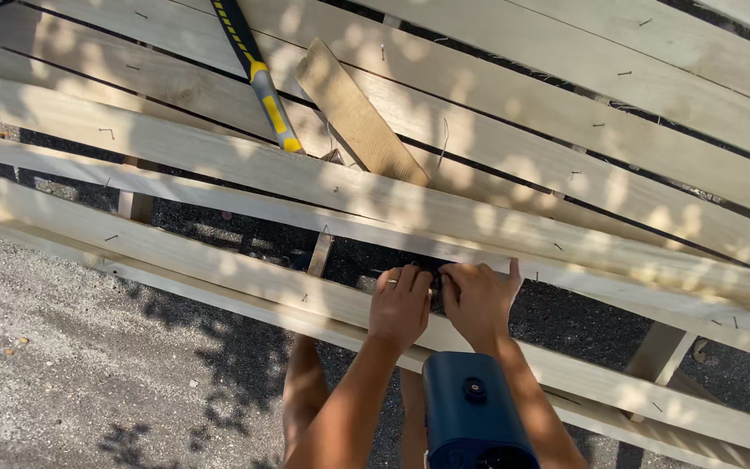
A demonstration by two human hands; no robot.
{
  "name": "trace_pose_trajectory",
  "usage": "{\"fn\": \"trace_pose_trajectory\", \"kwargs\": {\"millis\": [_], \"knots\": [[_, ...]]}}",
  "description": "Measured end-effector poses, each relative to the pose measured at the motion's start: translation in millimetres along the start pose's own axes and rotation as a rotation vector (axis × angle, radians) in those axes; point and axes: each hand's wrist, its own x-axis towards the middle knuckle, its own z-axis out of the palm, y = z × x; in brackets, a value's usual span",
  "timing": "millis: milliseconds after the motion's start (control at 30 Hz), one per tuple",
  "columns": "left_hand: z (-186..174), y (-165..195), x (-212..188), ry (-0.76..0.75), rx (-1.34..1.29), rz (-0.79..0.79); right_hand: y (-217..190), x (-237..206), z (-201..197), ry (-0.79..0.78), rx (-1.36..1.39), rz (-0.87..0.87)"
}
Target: The person hammers nails into a slatted wooden frame outdoors, taking nails one at a time from a cardboard box and driving them into the slats with a claw hammer. They then reposition a wood block against the frame and continue hammering nails along its edge.
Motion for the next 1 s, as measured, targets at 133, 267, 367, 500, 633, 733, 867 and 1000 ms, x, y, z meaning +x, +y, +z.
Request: {"fn": "trace_pose_trajectory", "kwargs": {"millis": [133, 267, 367, 500, 633, 733, 867, 1000], "knots": [[11.4, -44.6, -31.9, -0.003, 0.215, -0.053, -25.0, -13.1, 63.1, -0.211, 0.121, 0.124], [10.0, -71.5, -43.7, -0.174, 0.172, -0.040, -25.9, -31.9, 94.6, -0.132, -0.004, 0.052], [8.6, -77.0, -48.9, -0.109, 0.106, 0.045, -20.3, -37.3, 100.4, -0.223, -0.002, 0.136], [5.6, -75.4, -49.0, -0.033, 0.079, 0.122, -18.3, -36.0, 98.8, -0.272, -0.079, 0.223], [5.5, -73.0, -47.0, -0.076, 0.113, 0.125, -23.0, -37.2, 94.3, -0.194, -0.081, 0.193], [7.8, -73.2, -46.0, -0.048, 0.038, 0.112, -27.0, -39.7, 91.7, -0.173, -0.117, 0.237], [12.1, -74.7, -43.1, -0.003, 0.063, 0.124, -28.5, -37.4, 92.0, -0.122, -0.077, 0.232], [13.3, -75.2, -41.1, -0.083, 0.079, 0.083, -29.3, -35.0, 97.4, -0.180, -0.110, 0.269]]}}
